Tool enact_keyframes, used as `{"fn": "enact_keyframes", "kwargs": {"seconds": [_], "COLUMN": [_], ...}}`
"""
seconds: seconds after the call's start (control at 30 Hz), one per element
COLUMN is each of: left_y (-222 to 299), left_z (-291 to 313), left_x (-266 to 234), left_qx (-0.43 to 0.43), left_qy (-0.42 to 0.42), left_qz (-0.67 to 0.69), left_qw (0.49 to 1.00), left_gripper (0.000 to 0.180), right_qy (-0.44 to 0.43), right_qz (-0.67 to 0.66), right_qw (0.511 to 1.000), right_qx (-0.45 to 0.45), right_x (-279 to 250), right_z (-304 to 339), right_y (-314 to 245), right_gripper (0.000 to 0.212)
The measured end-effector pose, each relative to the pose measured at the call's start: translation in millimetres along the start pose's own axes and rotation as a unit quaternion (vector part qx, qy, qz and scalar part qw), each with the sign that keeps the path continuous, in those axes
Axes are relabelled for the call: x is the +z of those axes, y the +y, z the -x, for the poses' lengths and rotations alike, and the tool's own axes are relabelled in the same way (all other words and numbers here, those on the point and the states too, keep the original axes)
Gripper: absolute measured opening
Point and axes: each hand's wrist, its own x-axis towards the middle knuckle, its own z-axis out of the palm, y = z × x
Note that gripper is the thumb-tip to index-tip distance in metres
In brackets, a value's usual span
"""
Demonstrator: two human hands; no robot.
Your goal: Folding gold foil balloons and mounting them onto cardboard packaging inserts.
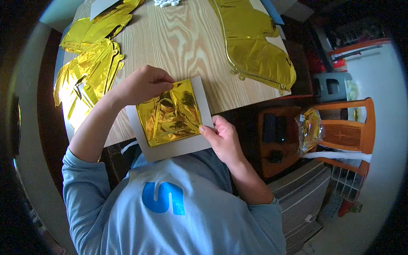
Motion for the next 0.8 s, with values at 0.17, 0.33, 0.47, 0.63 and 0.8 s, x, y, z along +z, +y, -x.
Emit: {"fn": "enact_keyframes", "kwargs": {"seconds": [0.17,0.33,0.47,0.63,0.8], "left_y": [-9,7,12,-3,-1], "left_z": [3,11,25,29,28], "left_x": [2,-8,-7,0,9], "left_qx": [-0.046,-0.120,-0.108,-0.075,-0.064], "left_qy": [-0.012,0.024,0.079,0.117,0.127], "left_qz": [0.116,0.010,-0.084,-0.046,-0.026], "left_qw": [0.992,0.992,0.987,0.989,0.989], "left_gripper": [0.023,0.027,0.032,0.027,0.023], "right_qy": [0.005,0.029,0.039,0.037,0.025], "right_qz": [-0.076,-0.086,-0.081,-0.093,-0.096], "right_qw": [0.997,0.995,0.996,0.995,0.994], "right_qx": [0.031,0.030,0.018,0.027,0.041], "right_x": [6,12,15,17,16], "right_z": [2,3,2,0,2], "right_y": [-7,-5,-3,-3,-8], "right_gripper": [0.007,0.010,0.010,0.011,0.015]}}
